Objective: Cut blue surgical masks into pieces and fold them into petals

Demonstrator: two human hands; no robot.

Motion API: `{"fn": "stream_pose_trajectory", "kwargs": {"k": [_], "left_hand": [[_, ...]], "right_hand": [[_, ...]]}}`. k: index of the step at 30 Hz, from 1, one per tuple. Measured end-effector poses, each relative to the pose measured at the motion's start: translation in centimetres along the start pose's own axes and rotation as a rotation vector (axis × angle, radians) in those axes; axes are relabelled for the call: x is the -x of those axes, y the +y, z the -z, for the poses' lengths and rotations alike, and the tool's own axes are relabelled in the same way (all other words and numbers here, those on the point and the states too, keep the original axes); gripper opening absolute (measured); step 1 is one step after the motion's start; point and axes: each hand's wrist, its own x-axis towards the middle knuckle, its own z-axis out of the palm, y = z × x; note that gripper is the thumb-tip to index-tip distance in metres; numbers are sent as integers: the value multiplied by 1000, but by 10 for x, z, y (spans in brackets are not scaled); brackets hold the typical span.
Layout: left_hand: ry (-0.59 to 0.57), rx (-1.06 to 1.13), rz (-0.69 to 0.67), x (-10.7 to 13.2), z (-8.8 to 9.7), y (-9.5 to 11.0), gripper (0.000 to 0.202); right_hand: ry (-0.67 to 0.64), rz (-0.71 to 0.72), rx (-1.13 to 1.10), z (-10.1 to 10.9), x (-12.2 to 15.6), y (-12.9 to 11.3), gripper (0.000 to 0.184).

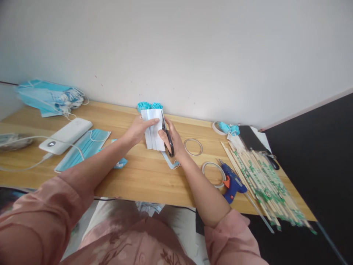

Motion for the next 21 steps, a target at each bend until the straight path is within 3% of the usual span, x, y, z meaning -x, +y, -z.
{"fn": "stream_pose_trajectory", "kwargs": {"k": [21], "left_hand": [[26, 25, 28, 2, -2, 2, 43]], "right_hand": [[108, 25, 15, 0, 1, -1, 75]]}}
